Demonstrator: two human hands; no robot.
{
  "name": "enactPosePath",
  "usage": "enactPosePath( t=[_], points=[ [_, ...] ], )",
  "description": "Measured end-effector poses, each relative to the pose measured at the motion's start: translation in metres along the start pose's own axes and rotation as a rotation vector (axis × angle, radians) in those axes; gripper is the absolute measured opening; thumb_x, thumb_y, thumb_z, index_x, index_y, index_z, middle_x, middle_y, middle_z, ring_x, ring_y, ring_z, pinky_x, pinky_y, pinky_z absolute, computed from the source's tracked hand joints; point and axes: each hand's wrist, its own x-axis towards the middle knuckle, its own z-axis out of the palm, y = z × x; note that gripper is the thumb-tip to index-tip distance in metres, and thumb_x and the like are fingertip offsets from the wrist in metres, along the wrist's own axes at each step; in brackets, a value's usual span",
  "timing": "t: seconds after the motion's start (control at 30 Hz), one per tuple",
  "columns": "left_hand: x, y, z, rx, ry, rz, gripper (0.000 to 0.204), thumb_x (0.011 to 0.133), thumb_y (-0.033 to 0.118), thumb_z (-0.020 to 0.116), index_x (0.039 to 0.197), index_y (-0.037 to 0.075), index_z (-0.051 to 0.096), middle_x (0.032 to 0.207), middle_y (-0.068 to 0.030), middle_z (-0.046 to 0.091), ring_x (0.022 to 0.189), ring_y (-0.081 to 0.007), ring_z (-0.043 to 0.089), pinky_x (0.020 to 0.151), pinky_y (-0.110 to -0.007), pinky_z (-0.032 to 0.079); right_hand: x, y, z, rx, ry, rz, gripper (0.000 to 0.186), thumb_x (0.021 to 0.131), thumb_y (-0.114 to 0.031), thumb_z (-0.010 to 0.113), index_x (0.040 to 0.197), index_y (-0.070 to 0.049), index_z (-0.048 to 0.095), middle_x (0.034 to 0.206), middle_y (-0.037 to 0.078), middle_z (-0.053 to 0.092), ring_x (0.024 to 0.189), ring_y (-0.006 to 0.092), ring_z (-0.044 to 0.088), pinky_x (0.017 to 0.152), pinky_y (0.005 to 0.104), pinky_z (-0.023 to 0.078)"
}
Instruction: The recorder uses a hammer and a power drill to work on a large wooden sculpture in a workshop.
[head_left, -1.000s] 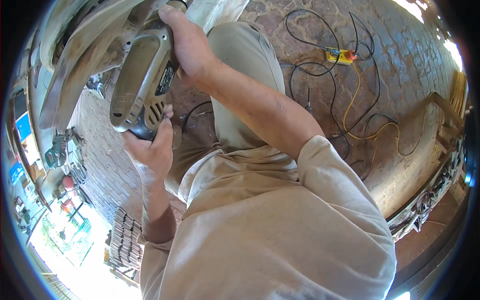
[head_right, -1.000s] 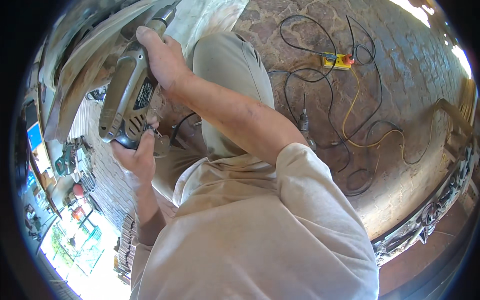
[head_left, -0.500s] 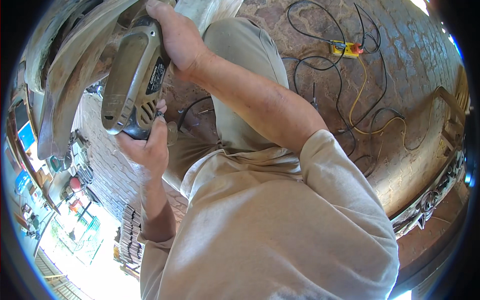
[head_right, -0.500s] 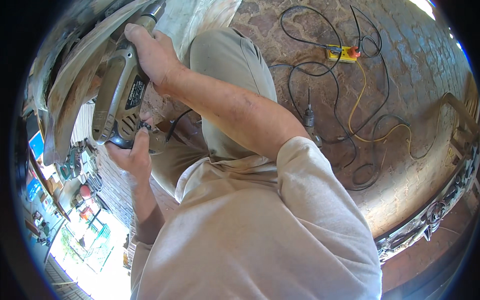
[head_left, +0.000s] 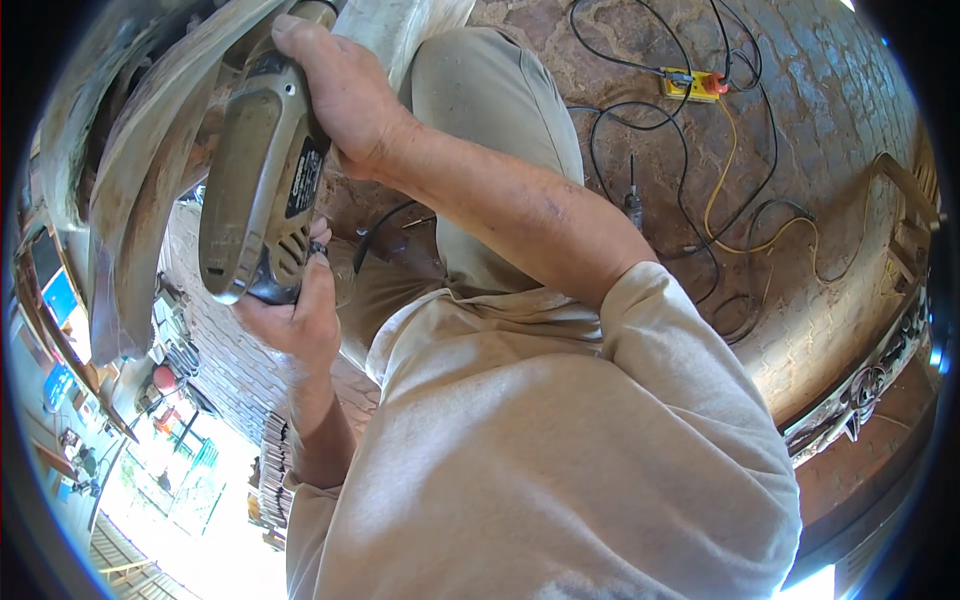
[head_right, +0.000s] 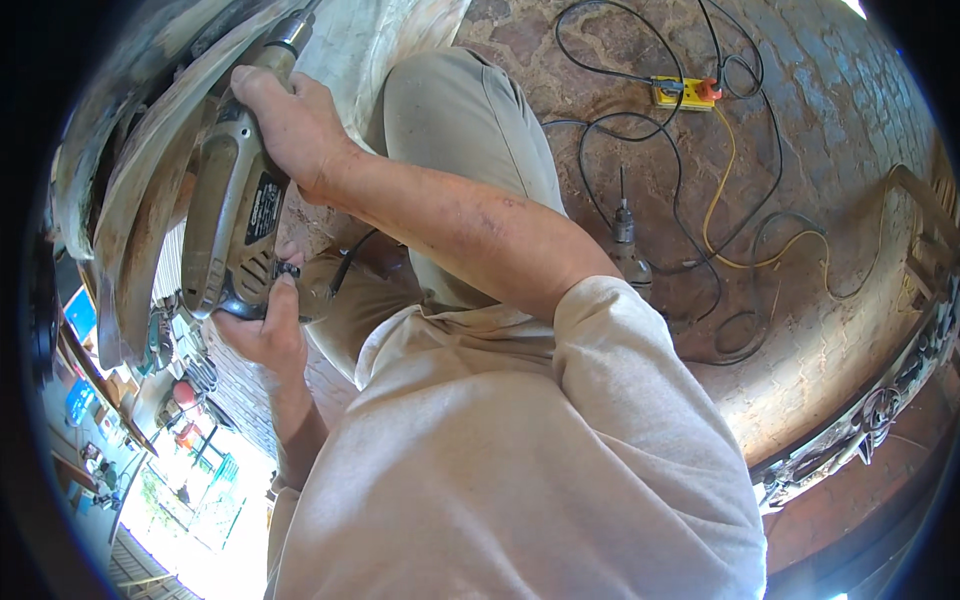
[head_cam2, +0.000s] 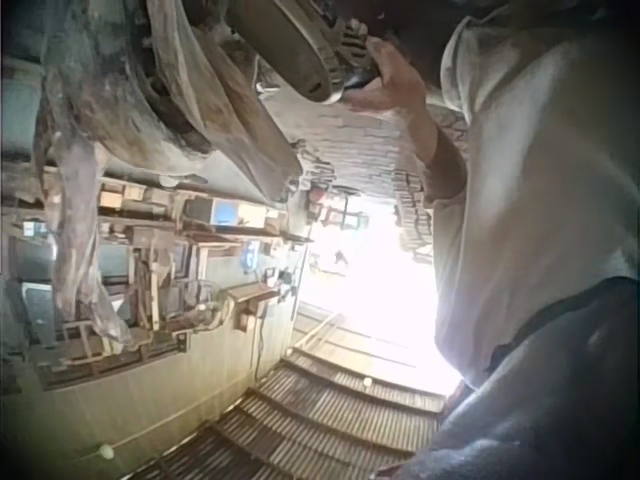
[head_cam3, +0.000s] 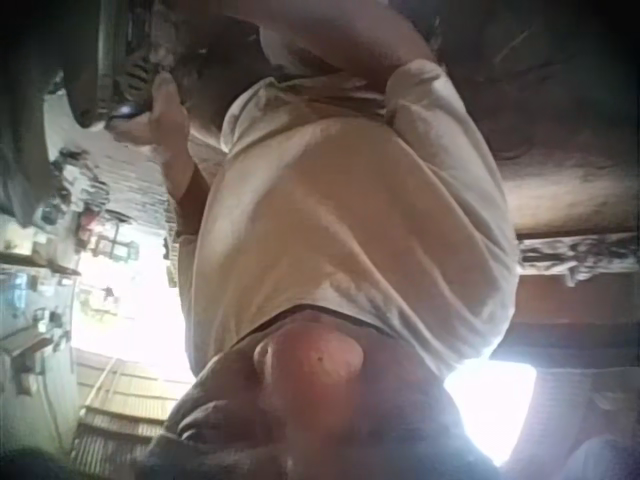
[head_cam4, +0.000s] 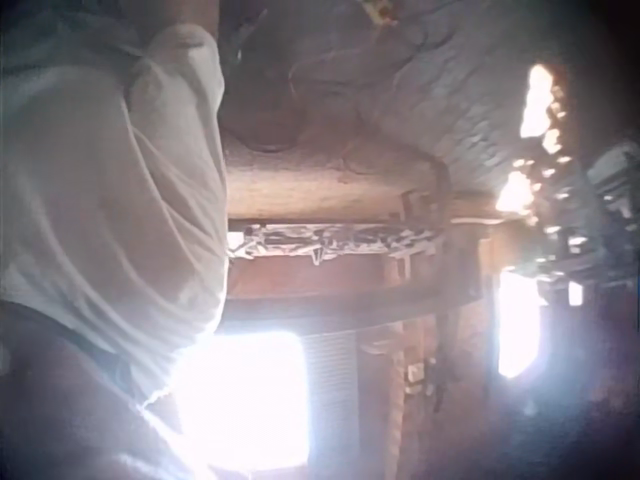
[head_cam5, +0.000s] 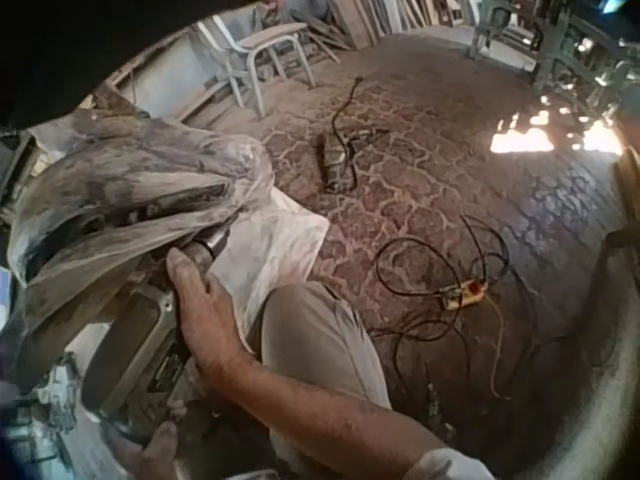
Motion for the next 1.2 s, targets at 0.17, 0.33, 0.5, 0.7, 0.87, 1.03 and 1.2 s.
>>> enactPosePath(
  t=[0.17,0.33,0.5,0.7,0.87,1.03,1.2],
  points=[
    [0.003,-0.010,0.000,0.006,0.071,0.007,0.058,0.088,-0.016,0.060,0.142,-0.017,0.040,0.114,-0.0240,0.070,0.100,-0.0255,0.073,0.093,-0.037,0.061,0.007,0.008,-0.002,-0.036,-0.006,-0.037,0.047,0.096,-0.039,0.067,0.112,0.005,0.068,0.097,0.011,0.072,0.084,0.0186,0.066,0.080,0.0348,0.055],
    [-0.004,-0.014,0.010,0.028,0.057,0.019,0.052,0.088,-0.016,0.061,0.138,-0.017,0.045,0.111,-0.0219,0.071,0.096,-0.0238,0.073,0.091,-0.036,0.061,0.007,0.009,-0.013,-0.106,-0.060,-0.037,0.047,0.098,-0.041,0.064,0.115,0.002,0.070,0.096,0.006,0.070,0.083,0.0131,0.064,0.078,0.0307,0.053],
    [-0.004,-0.007,0.011,0.110,0.048,0.008,0.049,0.089,-0.016,0.062,0.136,-0.017,0.048,0.108,-0.0204,0.072,0.093,-0.0223,0.072,0.087,-0.035,0.061,0.010,0.009,-0.013,-0.083,-0.049,-0.033,0.048,0.098,-0.042,0.064,0.117,0.002,0.070,0.097,0.006,0.070,0.084,0.0126,0.064,0.078,0.0306,0.053],
    [0.001,-0.005,0.007,0.071,0.032,0.029,0.047,0.089,-0.015,0.061,0.134,-0.017,0.048,0.107,-0.0202,0.072,0.091,-0.0222,0.072,0.087,-0.035,0.061,0.013,0.009,-0.011,-0.062,-0.054,-0.033,0.051,0.099,-0.042,0.064,0.121,0.003,0.070,0.098,0.007,0.071,0.086,0.0132,0.064,0.079,0.0312,0.054],
    [0.004,-0.004,-0.001,0.141,0.023,-0.006,0.045,0.089,-0.015,0.062,0.133,-0.016,0.050,0.105,-0.0199,0.072,0.092,-0.0230,0.073,0.088,-0.036,0.061,0.012,0.007,-0.010,-0.078,-0.064,-0.042,0.052,0.099,-0.042,0.063,0.122,0.004,0.068,0.100,0.008,0.071,0.086,0.0140,0.065,0.080,0.0313,0.055],
    [0.009,-0.006,0.002,0.101,0.015,0.025,0.048,0.089,-0.015,0.060,0.135,-0.016,0.047,0.107,-0.0204,0.072,0.092,-0.0239,0.073,0.086,-0.036,0.062,0.015,0.010,-0.008,-0.100,-0.049,-0.055,0.048,0.098,-0.042,0.064,0.113,0.004,0.070,0.099,0.008,0.072,0.084,0.0139,0.066,0.080,0.0309,0.055],
    [0.010,0.003,0.003,0.031,-0.002,0.016,0.054,0.086,-0.017,0.056,0.138,-0.016,0.043,0.108,-0.0211,0.070,0.090,-0.0247,0.073,0.085,-0.038,0.063,0.021,0.014,-0.007,-0.167,-0.026,-0.088,0.047,0.099,-0.041,0.065,0.110,0.004,0.071,0.097,0.008,0.072,0.084,0.0136,0.066,0.080,0.0310,0.055]
  ],
)
